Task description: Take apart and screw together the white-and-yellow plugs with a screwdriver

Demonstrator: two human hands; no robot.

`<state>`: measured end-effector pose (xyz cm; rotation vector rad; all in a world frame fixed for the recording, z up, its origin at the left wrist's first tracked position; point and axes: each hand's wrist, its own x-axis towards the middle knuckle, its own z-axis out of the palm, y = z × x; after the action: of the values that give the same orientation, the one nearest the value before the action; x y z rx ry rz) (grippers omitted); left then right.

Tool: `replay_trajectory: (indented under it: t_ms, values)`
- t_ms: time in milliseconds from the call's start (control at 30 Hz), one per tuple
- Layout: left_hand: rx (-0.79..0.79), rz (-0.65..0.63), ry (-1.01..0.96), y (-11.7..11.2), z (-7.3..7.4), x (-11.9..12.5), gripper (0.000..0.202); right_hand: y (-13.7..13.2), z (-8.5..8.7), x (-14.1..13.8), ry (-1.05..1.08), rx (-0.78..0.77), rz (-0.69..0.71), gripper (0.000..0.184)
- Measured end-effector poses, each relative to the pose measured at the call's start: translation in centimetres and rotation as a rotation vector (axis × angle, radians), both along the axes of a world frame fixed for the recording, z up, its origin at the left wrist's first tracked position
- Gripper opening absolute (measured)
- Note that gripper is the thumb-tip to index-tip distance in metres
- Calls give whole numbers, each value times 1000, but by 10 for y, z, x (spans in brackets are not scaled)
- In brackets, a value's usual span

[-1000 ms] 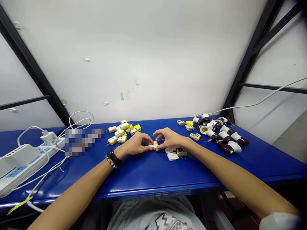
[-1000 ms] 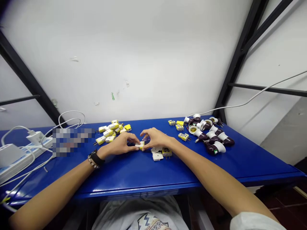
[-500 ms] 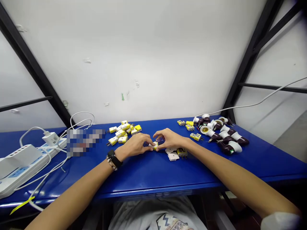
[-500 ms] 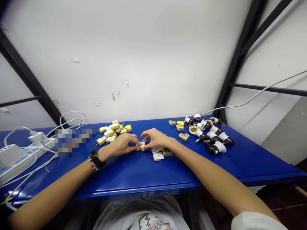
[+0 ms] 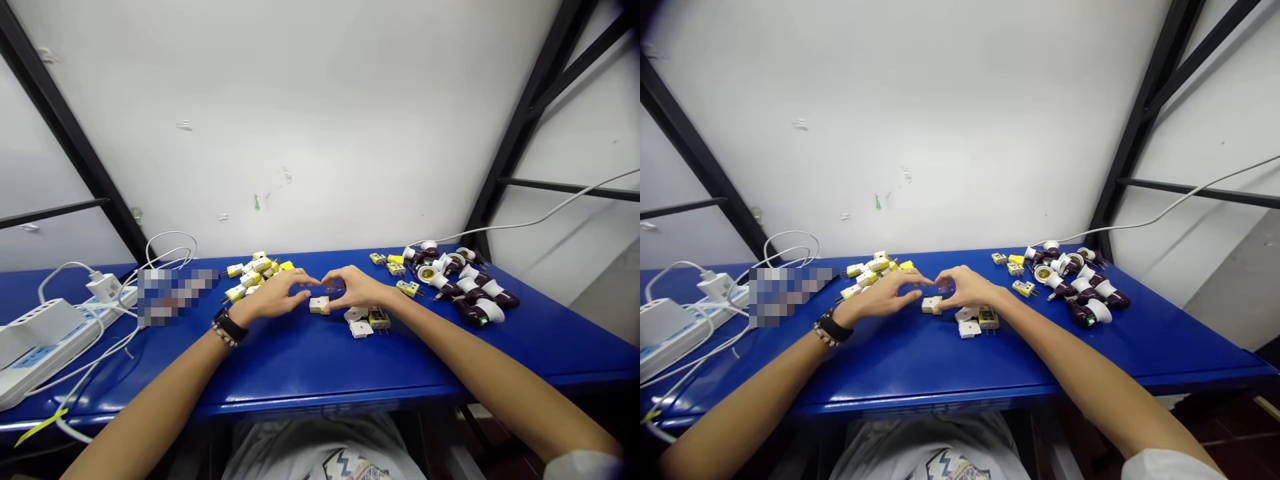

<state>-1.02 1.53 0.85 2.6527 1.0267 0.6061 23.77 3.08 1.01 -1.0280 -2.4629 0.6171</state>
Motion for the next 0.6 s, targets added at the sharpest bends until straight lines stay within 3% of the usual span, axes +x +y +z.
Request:
replay_trajectory:
  t_ms: [167,400,600]
  values:
    - [-85,139,153,15,-5,-23,25,2,3,7,1,79,-78,39]
    - [-242,89,99,21,-15,-21,18,-3,4,5,-101,149,-86,36]
    - [-230,69,70,21,-16,-21,19,-5,5,3,-149,153,-89,40]
